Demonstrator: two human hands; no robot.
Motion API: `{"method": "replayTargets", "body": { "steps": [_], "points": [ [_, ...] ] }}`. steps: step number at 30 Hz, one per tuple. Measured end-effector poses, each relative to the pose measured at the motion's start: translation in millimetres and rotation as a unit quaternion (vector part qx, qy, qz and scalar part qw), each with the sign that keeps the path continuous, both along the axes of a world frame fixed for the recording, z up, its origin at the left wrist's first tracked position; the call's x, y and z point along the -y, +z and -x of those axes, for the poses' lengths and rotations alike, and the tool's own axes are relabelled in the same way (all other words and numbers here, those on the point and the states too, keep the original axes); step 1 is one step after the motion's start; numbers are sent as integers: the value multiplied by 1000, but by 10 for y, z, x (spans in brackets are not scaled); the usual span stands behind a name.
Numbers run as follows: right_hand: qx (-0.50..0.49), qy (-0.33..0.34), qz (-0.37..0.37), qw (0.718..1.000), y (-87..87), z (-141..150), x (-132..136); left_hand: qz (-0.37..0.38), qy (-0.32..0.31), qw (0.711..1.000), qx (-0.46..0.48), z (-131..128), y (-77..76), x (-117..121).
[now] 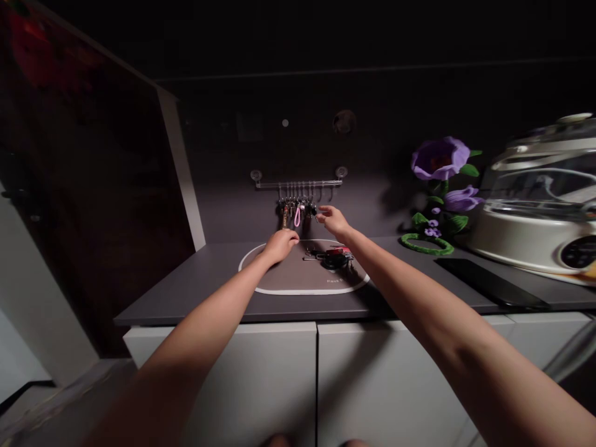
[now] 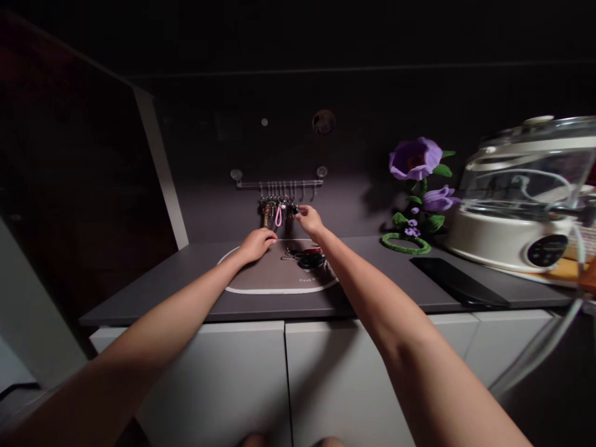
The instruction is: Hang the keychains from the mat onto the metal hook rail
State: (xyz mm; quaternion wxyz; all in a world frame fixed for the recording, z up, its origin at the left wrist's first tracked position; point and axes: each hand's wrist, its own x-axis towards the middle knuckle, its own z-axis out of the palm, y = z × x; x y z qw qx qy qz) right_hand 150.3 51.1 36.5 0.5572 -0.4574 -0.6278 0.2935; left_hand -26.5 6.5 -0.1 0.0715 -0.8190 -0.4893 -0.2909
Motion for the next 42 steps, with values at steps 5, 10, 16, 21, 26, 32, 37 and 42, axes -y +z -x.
{"method": "replayTargets", "body": {
  "steps": [5,10,16,21,26,32,37,42],
  "points": [
    [93,-18,-32,995,-188,-86,102,22,-10,1000,-15,-91,106,-1],
    [199,-45,-58,977,-340,-181,286,49,-14,999,-16,-219,107,-57],
    [324,-55,-71,942,-484,-242,314,74,57,995,42,-424,-30,-169],
    [390,-61,-78,915,-554,-253,209,61,84,994,42,-486,-183,-256],
    [428,-64,-80,898,-572,-209,152,75,77,994,23,-441,-302,-359],
    [453,-67,-68,886,-545,-190,188,98,47,993,45,-397,-336,-405],
    [463,-66,-63,881,-528,-184,224,100,34,992,74,-380,-292,-344],
    [467,-65,-67,879,-507,-177,239,98,24,990,93,-319,-275,-336]
  ]
}}
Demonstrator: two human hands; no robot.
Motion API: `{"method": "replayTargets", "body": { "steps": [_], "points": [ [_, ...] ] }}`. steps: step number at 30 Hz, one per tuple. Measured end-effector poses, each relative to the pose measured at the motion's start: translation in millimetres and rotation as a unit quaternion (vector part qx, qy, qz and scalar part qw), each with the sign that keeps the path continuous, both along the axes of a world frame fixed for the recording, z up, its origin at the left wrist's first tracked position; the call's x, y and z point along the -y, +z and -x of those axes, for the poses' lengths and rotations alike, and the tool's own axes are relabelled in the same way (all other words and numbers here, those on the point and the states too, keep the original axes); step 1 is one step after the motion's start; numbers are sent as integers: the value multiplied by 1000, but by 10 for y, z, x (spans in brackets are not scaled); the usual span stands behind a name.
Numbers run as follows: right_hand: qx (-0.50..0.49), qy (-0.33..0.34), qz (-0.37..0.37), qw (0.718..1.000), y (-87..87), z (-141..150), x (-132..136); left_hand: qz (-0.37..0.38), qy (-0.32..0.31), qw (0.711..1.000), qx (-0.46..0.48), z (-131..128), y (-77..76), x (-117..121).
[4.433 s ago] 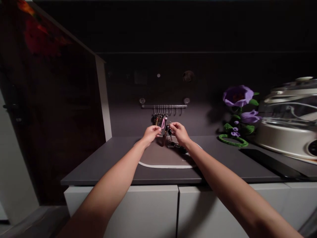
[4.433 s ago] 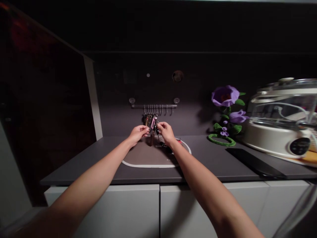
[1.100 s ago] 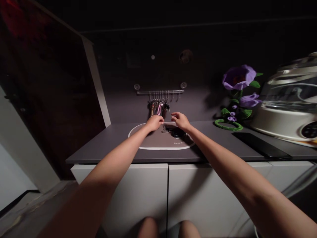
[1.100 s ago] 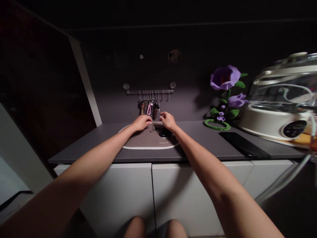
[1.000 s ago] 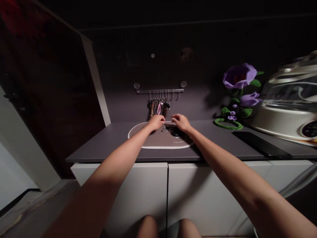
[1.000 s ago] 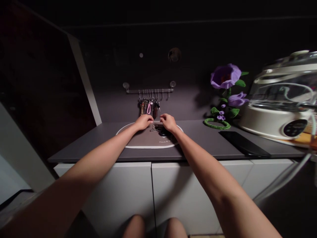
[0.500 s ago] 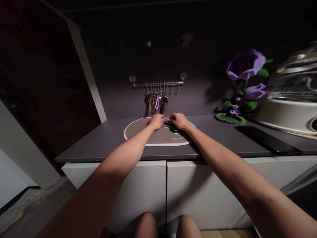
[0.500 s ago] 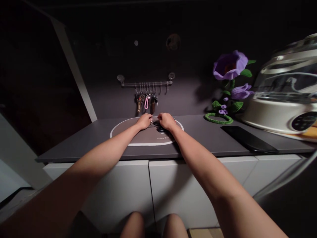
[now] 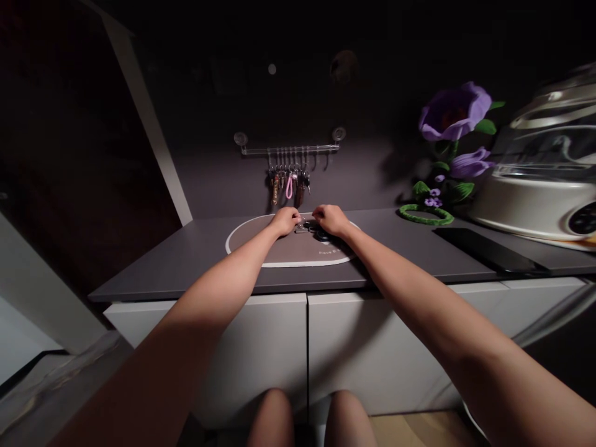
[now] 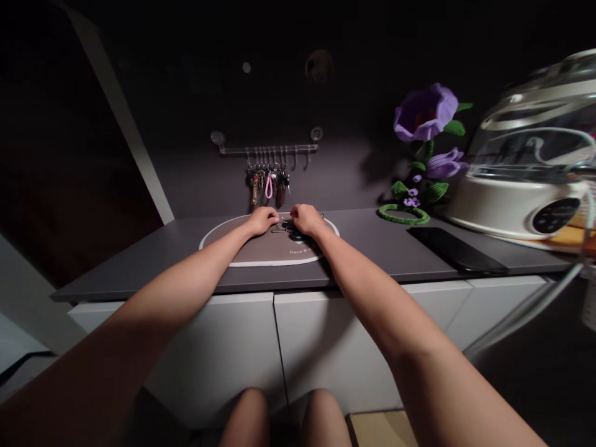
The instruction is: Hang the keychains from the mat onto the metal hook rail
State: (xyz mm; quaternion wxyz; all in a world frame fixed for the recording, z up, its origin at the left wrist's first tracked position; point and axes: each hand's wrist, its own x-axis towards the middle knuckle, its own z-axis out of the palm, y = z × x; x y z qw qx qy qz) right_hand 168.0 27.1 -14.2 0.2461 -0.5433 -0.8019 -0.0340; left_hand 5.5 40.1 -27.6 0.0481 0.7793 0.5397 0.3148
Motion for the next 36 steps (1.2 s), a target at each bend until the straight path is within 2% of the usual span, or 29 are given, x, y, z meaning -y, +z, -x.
{"method": "replayTargets", "body": {
  "steps": [7,13,17,23,27,36],
  "points": [
    [0,19,0,1000,13,-10,-7,42,-15,995,92,87,37,20],
    [0,22,0,1000,12,-16,-26,118,-24,968,223,107,94,88],
    [2,23,-2,1000,17,-14,-23,164,-43,941,292,120,143,84],
    [0,32,2,999,46,-5,26,239,-57,880,405,121,243,125],
    [0,37,-1,999,65,9,61,256,-60,859,439,129,297,172],
    [-14,59,-10,998,94,28,114,259,-111,810,515,164,369,218]
  ]
}}
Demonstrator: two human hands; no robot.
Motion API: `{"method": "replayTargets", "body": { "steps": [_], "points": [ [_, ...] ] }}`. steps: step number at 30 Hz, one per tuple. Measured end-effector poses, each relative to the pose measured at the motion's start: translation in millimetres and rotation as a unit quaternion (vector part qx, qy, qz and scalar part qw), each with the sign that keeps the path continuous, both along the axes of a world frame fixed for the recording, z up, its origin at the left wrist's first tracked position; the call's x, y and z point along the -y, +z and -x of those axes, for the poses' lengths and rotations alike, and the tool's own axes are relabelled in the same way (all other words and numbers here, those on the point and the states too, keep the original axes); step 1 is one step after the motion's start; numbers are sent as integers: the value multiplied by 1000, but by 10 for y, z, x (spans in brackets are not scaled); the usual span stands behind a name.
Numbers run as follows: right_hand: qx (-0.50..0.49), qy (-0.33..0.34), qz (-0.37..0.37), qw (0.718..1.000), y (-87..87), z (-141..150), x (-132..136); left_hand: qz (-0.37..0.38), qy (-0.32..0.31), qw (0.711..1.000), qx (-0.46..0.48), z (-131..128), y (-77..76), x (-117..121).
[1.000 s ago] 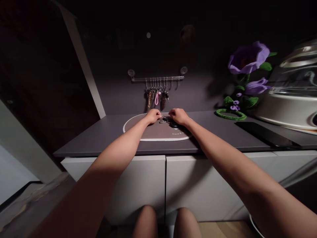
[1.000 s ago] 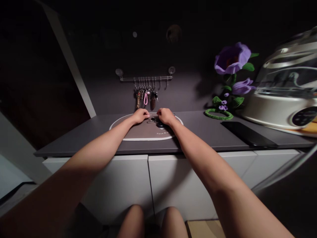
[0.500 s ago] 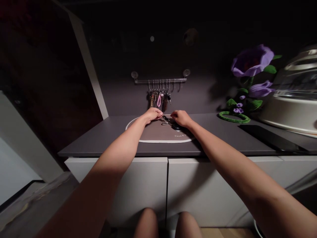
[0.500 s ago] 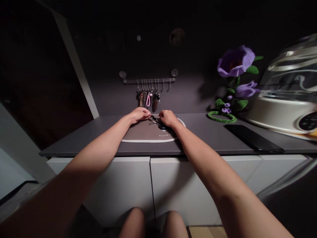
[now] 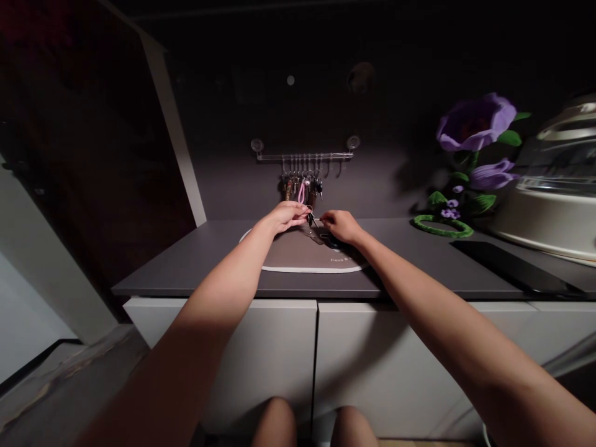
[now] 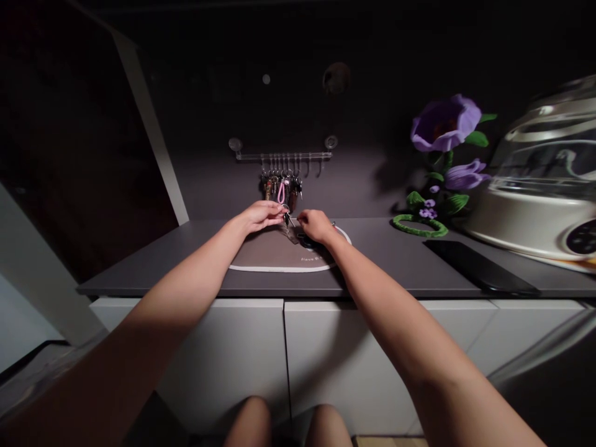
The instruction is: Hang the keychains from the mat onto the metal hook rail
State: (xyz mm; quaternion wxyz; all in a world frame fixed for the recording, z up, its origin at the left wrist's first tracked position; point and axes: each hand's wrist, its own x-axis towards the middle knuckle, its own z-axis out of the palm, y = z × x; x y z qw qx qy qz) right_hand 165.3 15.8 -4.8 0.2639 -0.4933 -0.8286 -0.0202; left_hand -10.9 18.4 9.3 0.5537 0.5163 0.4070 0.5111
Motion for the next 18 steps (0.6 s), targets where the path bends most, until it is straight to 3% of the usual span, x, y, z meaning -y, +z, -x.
{"method": "replayTargets", "body": {
  "steps": [10,18],
  "points": [
    [-130,35,-17,991,36,35,89,-19,-36,997,71,2,59,44],
    [-263,147,-2,954,43,38,92,-44,-71,994,71,-35,45,38]
  ]
}}
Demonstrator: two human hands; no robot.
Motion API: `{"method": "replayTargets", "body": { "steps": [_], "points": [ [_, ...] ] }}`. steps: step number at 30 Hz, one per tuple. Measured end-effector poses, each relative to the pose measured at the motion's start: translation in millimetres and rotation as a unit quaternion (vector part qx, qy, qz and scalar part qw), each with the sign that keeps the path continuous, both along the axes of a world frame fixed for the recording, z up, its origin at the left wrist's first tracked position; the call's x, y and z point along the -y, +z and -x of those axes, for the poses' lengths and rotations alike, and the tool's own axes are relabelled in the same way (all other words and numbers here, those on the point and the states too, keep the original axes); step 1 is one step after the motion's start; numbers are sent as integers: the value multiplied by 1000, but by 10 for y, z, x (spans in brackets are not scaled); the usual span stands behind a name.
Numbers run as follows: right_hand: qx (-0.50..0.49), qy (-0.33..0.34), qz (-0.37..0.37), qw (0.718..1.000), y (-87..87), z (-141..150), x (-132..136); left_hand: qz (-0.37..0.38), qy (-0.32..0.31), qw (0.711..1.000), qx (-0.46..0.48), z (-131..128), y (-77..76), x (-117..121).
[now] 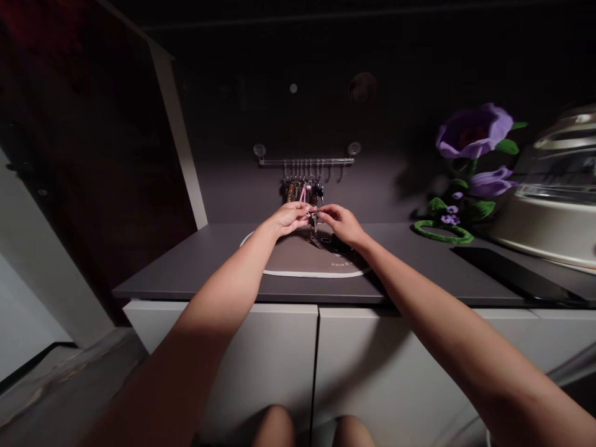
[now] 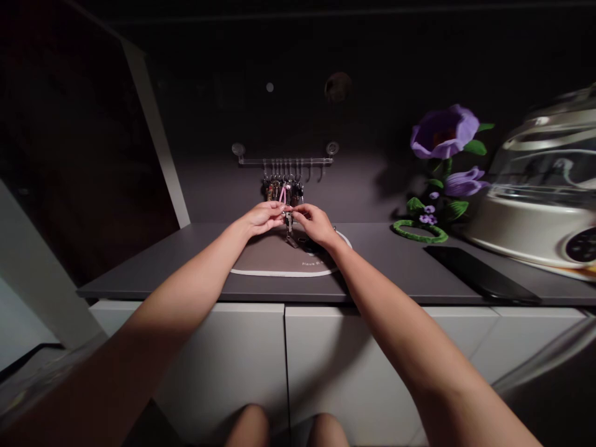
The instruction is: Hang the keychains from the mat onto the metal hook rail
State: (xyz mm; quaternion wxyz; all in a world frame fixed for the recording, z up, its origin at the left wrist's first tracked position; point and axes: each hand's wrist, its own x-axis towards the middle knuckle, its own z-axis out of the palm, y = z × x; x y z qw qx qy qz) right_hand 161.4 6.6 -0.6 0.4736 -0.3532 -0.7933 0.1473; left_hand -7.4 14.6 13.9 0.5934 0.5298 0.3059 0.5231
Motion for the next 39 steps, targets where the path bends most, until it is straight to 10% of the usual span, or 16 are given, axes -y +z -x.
{"method": "replayTargets", "body": {
  "steps": [25,39],
  "points": [
    [-157,52,71,984,-41,-30,-137,-7,34,999,-31,-104,-42,15],
    [-306,25,152,939,538,20,-391,-46,166,957,-233,-209,-119,-28]
  ]
}}
